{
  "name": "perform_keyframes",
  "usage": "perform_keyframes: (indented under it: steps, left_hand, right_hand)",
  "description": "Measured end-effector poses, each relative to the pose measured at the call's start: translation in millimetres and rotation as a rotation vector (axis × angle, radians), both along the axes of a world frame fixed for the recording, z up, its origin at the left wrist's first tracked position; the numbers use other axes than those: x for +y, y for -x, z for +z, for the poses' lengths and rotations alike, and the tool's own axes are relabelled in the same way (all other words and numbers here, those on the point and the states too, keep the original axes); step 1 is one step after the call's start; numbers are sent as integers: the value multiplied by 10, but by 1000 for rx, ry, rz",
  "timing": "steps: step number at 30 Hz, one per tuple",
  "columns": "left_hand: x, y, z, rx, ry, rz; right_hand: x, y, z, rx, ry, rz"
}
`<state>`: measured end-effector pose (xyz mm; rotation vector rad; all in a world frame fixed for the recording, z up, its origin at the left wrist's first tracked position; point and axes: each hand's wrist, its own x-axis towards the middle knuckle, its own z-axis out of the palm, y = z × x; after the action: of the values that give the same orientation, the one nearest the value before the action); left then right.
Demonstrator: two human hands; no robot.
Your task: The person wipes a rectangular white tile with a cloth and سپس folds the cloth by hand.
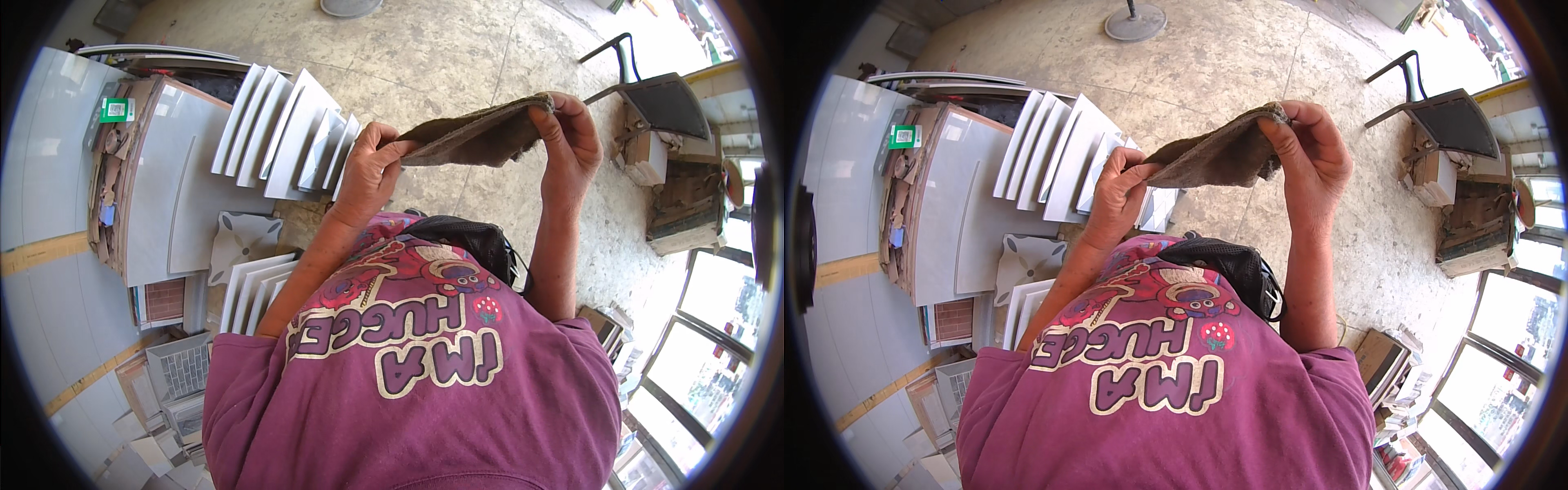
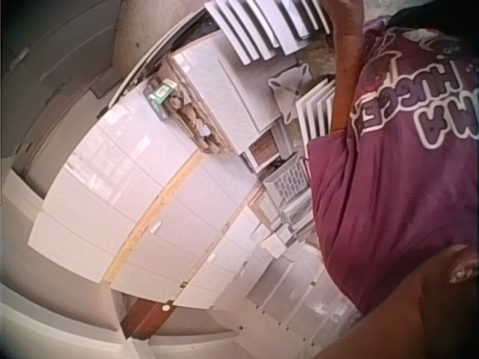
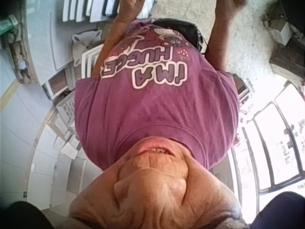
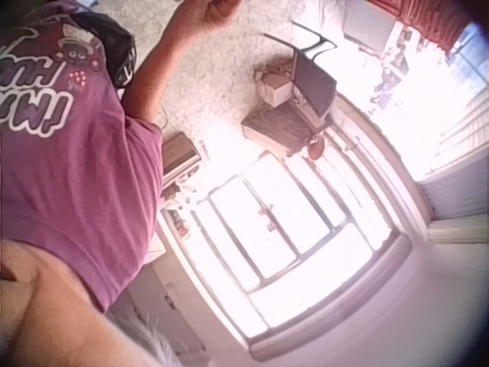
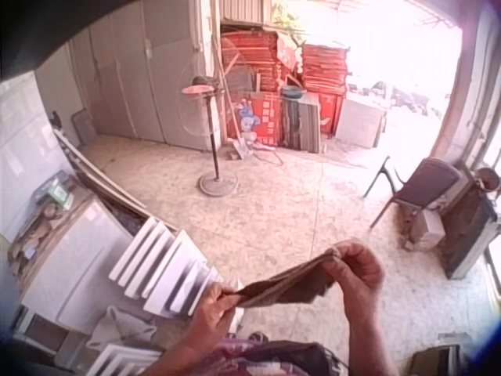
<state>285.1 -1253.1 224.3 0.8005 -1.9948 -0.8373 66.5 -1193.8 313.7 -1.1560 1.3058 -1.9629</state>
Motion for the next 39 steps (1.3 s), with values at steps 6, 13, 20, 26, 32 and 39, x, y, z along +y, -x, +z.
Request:
perform_keyframes:
  steps: [6,13,20,26,32,39]
  left_hand:
    - [-44,13,-27,-49,89,-16]
    - [-47,4,34,139,-170,-23]
    - [-36,-19,190,178,-231,-25]
    - [-62,-21,161,109,-62,-20]
    - [-34,-14,-3,67,-161,-81]
    - [11,11,-52,80,-222,-134]
  right_hand:
    - [20,15,-24,8,-8,-10]
    - [33,51,-35,9,-10,-31]
    - [71,101,-38,16,-1,-54]
    - [94,94,15,41,-3,-112]
    - [97,53,27,79,23,-108]
    - [105,83,62,103,29,-132]
